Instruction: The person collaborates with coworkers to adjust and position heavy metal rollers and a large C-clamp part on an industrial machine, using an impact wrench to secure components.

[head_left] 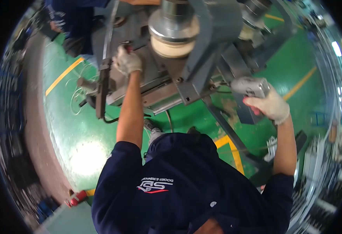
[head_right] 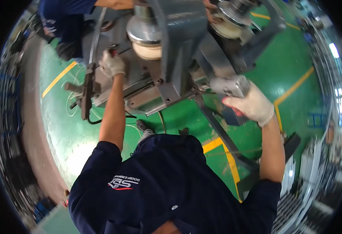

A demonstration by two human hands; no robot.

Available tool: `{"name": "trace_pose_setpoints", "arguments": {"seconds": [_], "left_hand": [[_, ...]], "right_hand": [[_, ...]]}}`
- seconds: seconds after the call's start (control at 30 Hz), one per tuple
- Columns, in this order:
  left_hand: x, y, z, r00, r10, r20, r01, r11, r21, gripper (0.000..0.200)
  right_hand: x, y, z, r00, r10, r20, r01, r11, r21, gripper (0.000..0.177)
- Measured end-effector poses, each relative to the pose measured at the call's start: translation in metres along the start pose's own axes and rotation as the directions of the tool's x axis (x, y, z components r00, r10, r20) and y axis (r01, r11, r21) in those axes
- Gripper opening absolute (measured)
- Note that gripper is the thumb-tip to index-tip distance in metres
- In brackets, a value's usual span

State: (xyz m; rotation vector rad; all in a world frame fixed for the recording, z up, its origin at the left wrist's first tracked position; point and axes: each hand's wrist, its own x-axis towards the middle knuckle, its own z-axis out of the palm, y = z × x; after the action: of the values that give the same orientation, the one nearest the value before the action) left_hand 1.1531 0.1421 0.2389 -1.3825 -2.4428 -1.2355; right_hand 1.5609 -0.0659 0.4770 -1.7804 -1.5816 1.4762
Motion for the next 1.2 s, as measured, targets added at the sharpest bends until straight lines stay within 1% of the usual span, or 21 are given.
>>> {"name": "trace_pose_setpoints", "arguments": {"seconds": [0.07, 0.1, 0.17, 0.2, 0.23, 0.33, 0.43, 0.5, 0.53, 0.57, 0.67, 0.8, 0.83, 0.9, 0.93, 1.0, 1.03, 1.13, 1.17, 1.2], "left_hand": [[0.014, -0.001, 0.011, 0.999, 0.03, -0.029, -0.03, 0.999, -0.015, 0.026], [0.019, -0.006, 0.018, 1.0, 0.027, 0.01, -0.027, 0.999, 0.027, 0.025], [0.027, -0.01, 0.023, 0.996, -0.015, 0.088, 0.004, 0.993, 0.12, 0.025], [0.028, -0.011, 0.026, 0.995, -0.023, 0.094, 0.012, 0.994, 0.112, 0.025], [0.029, -0.009, 0.024, 0.995, -0.032, 0.1, 0.021, 0.994, 0.107, 0.024], [0.034, -0.006, 0.026, 0.99, -0.07, 0.125, 0.051, 0.988, 0.146, 0.023], [0.038, -0.002, 0.022, 0.986, -0.096, 0.137, 0.074, 0.984, 0.164, 0.022], [0.038, 0.002, 0.018, 0.984, -0.11, 0.137, 0.087, 0.983, 0.161, 0.023], [0.038, 0.0, 0.021, 0.987, -0.108, 0.116, 0.091, 0.985, 0.147, 0.025], [0.038, -0.003, 0.025, 0.99, -0.107, 0.094, 0.094, 0.987, 0.133, 0.027], [0.035, -0.006, 0.024, 0.994, -0.089, 0.06, 0.083, 0.992, 0.096, 0.034], [0.032, -0.004, 0.021, 0.994, -0.09, 0.057, 0.083, 0.991, 0.105, 0.04], [0.032, -0.004, 0.022, 0.995, -0.091, 0.051, 0.086, 0.991, 0.101, 0.041], [0.032, -0.006, 0.023, 0.995, -0.094, 0.04, 0.09, 0.992, 0.09, 0.043], [0.03, -0.004, 0.023, 0.996, -0.084, 0.018, 0.083, 0.995, 0.052, 0.045], [0.025, -0.004, 0.018, 0.997, -0.066, -0.032, 0.066, 0.998, -0.023, 0.048], [0.023, -0.005, 0.013, 0.999, -0.032, -0.037, 0.031, 0.999, -0.028, 0.052], [0.0, 0.001, -0.002, 0.989, -0.094, -0.113, 0.089, 0.995, -0.048, 0.055], [-0.01, 0.01, -0.019, 0.99, -0.113, -0.08, 0.105, 0.99, -0.099, 0.055], [-0.02, 0.009, -0.025, 0.992, -0.095, -0.08, 0.081, 0.984, -0.16, 0.054]], "right_hand": [[-0.003, -0.01, 0.003, 0.997, 0.067, -0.036, -0.067, 0.998, 0.0, 0.039], [-0.003, -0.016, 0.005, 0.992, 0.111, -0.054, -0.111, 0.994, 0.006, 0.044], [0.001, -0.021, 0.01, 0.99, 0.126, -0.056, -0.124, 0.991, 0.039, 0.045], [0.003, -0.023, 0.013, 0.99, 0.128, -0.055, -0.125, 0.991, 0.053, 0.046], [0.003, -0.036, 0.015, 0.985, 0.165, -0.05, -0.163, 0.985, 0.049, 0.043], [0.014, -0.039, 0.015, 0.978, 0.209, -0.012, -0.21, 0.977, -0.027, 0.038], [0.016, -0.047, 0.012, 0.969, 0.244, -0.035, -0.247, 0.963, -0.105, 0.032], [0.025, -0.059, 0.011, 0.959, 0.283, -0.013, -0.278, 0.929, -0.243, 0.031], [0.03, -0.065, 0.01, 0.953, 0.304, -0.004, -0.29, 0.905, -0.311, 0.03], [0.035, -0.067, 0.009, 0.958, 0.285, 0.029, -0.26, 0.908, -0.329, 0.028], [0.049, -0.074, 0.006, 0.949, 0.304, 0.079, -0.241, 0.866, -0.438, 0.027], [0.053, -0.072, 0.008, 0.944, 0.316, 0.09, -0.255, 0.878, -0.405, 0.027], [0.05, -0.078, 0.011, 0.947, 0.318, 0.04, -0.272, 0.862, -0.428, 0.027], [0.052, -0.073, 0.007, 0.946, 0.317, 0.07, -0.243, 0.834, -0.496, 0.038], [0.053, -0.071, 0.005, 0.945, 0.318, 0.083, -0.229, 0.818, -0.528, 0.044], [0.051, -0.071, 0.004, 0.952, 0.294, 0.084, -0.197, 0.799, -0.568, 0.043], [0.051, -0.072, 0.004, 0.957, 0.279, 0.084, -0.178, 0.789, -0.588, 0.043], [0.052, -0.072, 0.003, 0.94, 0.331, 0.077, -0.24, 0.807, -0.539, 0.041], [0.055, -0.071, 0.0, 0.931, 0.345, 0.117, -0.239, 0.822, -0.516, 0.04], [0.054, -0.07, 0.0, 0.937, 0.329, 0.121, -0.221, 0.822, -0.524, 0.039]]}}
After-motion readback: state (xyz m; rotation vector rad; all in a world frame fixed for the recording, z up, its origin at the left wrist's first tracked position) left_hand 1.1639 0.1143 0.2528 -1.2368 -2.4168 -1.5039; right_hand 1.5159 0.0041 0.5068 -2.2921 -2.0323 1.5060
